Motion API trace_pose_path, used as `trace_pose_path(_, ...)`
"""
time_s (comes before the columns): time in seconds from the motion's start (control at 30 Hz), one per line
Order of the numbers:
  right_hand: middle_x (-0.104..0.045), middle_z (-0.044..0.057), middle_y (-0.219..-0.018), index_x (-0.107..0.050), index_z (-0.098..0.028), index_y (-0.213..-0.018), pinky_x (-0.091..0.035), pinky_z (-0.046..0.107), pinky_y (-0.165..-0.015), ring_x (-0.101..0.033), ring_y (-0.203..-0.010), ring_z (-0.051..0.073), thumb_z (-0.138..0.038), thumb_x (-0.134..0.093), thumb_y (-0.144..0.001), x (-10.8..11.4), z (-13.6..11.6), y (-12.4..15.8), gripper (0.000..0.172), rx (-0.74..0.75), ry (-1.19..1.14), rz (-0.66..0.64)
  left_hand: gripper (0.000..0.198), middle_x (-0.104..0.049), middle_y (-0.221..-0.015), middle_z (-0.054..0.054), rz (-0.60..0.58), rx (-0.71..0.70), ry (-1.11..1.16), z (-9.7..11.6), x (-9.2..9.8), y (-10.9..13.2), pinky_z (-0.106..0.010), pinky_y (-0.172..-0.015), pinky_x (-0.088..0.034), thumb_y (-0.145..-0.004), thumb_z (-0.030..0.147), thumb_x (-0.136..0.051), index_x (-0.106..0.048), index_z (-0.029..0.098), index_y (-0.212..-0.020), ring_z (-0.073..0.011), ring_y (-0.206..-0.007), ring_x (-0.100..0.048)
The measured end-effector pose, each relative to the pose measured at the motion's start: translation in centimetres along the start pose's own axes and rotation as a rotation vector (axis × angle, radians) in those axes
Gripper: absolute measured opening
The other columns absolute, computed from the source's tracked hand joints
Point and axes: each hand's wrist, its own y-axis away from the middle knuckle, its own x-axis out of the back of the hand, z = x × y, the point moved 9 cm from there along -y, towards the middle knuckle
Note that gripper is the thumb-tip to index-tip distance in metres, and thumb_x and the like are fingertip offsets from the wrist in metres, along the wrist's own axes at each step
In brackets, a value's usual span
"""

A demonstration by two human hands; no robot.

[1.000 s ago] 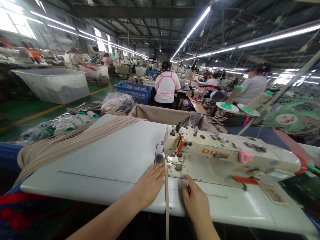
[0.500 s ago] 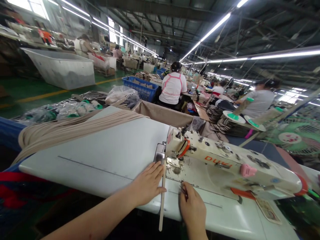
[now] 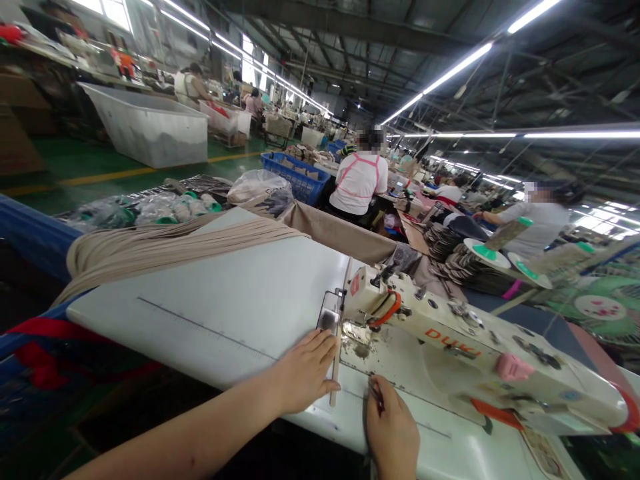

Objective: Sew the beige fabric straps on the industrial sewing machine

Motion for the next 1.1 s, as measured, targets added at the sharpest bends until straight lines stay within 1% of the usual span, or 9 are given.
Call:
trace_pose_path(0.13,-0.078,0.011,-0.1,-0.07,-0.017,-0.113,-0.055,0.034,-0.08,-0.074,-0.089,0.025,-0.032,-0.043,-0.097,0.0,0.1,-0.1,0.035,-0.029,-0.002,-0.001,0.078,-0.038,-0.163,-0.013,-0.007,0.001,-0.008,0.1,-0.2,0.0,-0.04,-0.128,-0.016,-0.104,0.066,-0.026,-0.039,0.009,-0.156,-0.0274,-0.154,-0.029)
trace_pose_path(0.23,-0.079,0.012,-0.101,-0.07,-0.018,-0.113,-0.055,0.034,-0.08,-0.074,-0.088,0.025,-0.032,-0.043,-0.097,-0.2,0.3,-0.1,0.035,-0.032,-0.006,0.014,0.077,-0.038,-0.163,-0.013,-0.005,0.008,-0.011,0.0,-0.2,0.0,-0.04,-0.128,-0.015,-0.105,0.065,-0.027,-0.037,0.009,-0.157,-0.027,-0.154,-0.029)
trace_pose_path(0.4,-0.079,0.01,-0.099,-0.072,-0.017,-0.113,-0.056,0.033,-0.076,-0.074,-0.084,0.024,-0.035,-0.047,-0.095,-0.5,0.7,0.1,0.035,0.005,-0.007,0.048,0.077,-0.035,-0.164,-0.014,-0.019,-0.006,-0.024,0.1,-0.3,0.1,-0.04,-0.129,-0.012,-0.106,0.063,-0.025,-0.034,0.008,-0.159,-0.0273,-0.155,-0.028)
trace_pose_path(0.5,-0.079,0.009,-0.098,-0.072,-0.017,-0.112,-0.055,0.032,-0.076,-0.074,-0.083,0.024,-0.034,-0.047,-0.096,-0.4,0.6,0.2,0.034,0.036,-0.001,0.082,0.077,-0.035,-0.164,-0.013,-0.04,-0.001,-0.027,0.1,-0.3,0.1,-0.04,-0.129,-0.01,-0.106,0.063,-0.024,-0.033,0.009,-0.159,-0.0271,-0.155,-0.026)
trace_pose_path(0.63,-0.079,0.008,-0.099,-0.072,-0.017,-0.113,-0.054,0.032,-0.074,-0.073,-0.081,0.023,-0.03,-0.048,-0.095,-0.1,0.2,0.3,0.032,0.065,0.005,0.122,0.075,-0.034,-0.165,-0.012,-0.062,0.018,-0.009,-0.2,-0.4,-0.1,-0.041,-0.129,-0.013,-0.105,0.063,-0.027,-0.03,0.012,-0.161,-0.0262,-0.157,-0.022)
trace_pose_path(0.77,-0.079,0.007,-0.095,-0.071,-0.019,-0.112,-0.053,0.031,-0.072,-0.073,-0.079,0.022,-0.027,-0.049,-0.094,0.3,-0.4,0.3,0.029,0.083,0.001,0.129,0.072,-0.032,-0.166,-0.011,-0.094,0.04,0.016,-0.7,-1.1,-0.5,-0.042,-0.129,-0.018,-0.106,0.06,-0.028,-0.027,0.013,-0.162,-0.025,-0.158,-0.019)
trace_pose_path(0.87,-0.078,0.006,-0.091,-0.069,-0.019,-0.11,-0.052,0.03,-0.07,-0.072,-0.077,0.021,-0.024,-0.048,-0.093,0.9,-0.8,0.2,0.028,0.097,0.008,0.151,0.071,-0.032,-0.166,-0.011,-0.119,0.052,0.028,-1.1,-1.5,-1.1,-0.042,-0.129,-0.018,-0.106,0.06,-0.028,-0.031,0.014,-0.16,-0.0253,-0.157,-0.02)
trace_pose_path(0.97,-0.077,0.006,-0.089,-0.068,-0.019,-0.109,-0.052,0.03,-0.069,-0.071,-0.075,0.021,-0.021,-0.049,-0.091,1.3,-1.3,0.1,0.026,0.113,0.02,0.167,0.069,-0.036,-0.164,-0.011,-0.131,0.077,0.034,-1.8,-1.6,-2.0,-0.043,-0.129,-0.02,-0.106,0.059,-0.031,-0.038,0.014,-0.157,-0.0263,-0.157,-0.023)
trace_pose_path(1.1,-0.076,0.005,-0.089,-0.067,-0.019,-0.11,-0.051,0.03,-0.069,-0.071,-0.076,0.02,-0.018,-0.05,-0.088,1.4,-1.5,0.0,0.028,0.11,0.012,0.166,0.064,-0.04,-0.162,-0.01,-0.156,0.12,0.061,-2.6,-1.6,-3.0,-0.048,-0.128,-0.021,-0.106,0.054,-0.038,-0.039,0.013,-0.156,-0.0281,-0.156,-0.025)
